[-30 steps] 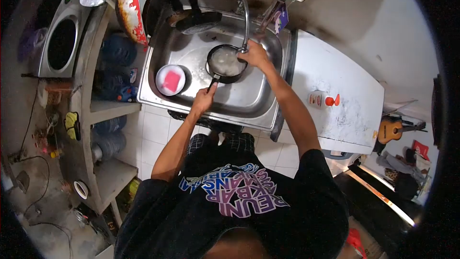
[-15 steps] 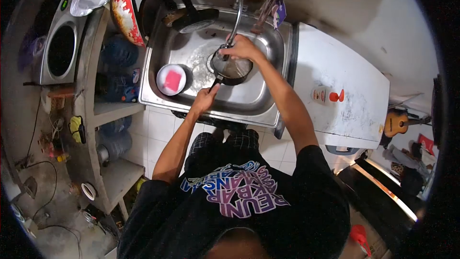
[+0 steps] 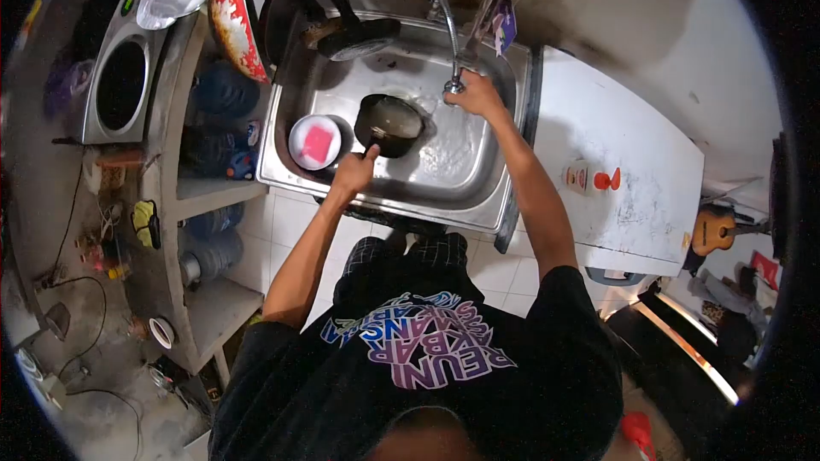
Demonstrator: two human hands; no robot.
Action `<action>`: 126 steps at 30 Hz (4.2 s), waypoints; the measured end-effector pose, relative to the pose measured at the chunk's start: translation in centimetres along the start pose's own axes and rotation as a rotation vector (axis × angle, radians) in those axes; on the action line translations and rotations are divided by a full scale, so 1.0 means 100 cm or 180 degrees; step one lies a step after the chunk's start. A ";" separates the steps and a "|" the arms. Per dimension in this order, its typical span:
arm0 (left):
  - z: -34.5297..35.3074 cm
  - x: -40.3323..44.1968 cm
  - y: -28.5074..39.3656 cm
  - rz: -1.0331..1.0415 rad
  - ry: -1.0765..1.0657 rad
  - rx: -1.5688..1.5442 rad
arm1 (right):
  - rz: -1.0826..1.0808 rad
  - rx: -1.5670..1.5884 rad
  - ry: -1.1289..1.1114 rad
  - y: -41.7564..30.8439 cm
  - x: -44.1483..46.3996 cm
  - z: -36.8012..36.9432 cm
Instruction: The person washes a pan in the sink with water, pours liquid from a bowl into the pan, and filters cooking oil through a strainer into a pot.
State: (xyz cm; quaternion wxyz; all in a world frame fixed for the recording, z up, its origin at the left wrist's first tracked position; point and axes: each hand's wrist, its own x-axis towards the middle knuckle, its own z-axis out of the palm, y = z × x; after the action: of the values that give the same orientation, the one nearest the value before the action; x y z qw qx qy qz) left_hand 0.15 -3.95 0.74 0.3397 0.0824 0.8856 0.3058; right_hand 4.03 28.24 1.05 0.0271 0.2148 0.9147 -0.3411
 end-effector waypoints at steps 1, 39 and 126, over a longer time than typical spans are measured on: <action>-0.003 0.002 0.003 -0.0358 -0.0265 -0.0530 | -0.0098 0.0059 0.0101 0.002 0.000 0.000; -0.040 -0.067 0.016 0.0693 0.0623 0.1060 | -0.0483 0.2720 0.1548 0.006 0.142 0.181; -0.097 -0.133 0.013 -0.0511 -0.0169 -0.0123 | 0.0432 0.2486 -0.1052 -0.018 0.024 0.066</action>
State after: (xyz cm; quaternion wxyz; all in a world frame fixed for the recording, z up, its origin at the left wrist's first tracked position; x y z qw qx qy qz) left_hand 3.80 -12.34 14.46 0.3880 0.0126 0.8740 0.2924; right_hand 0.45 23.78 -3.36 0.1123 0.2112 0.6840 -0.6892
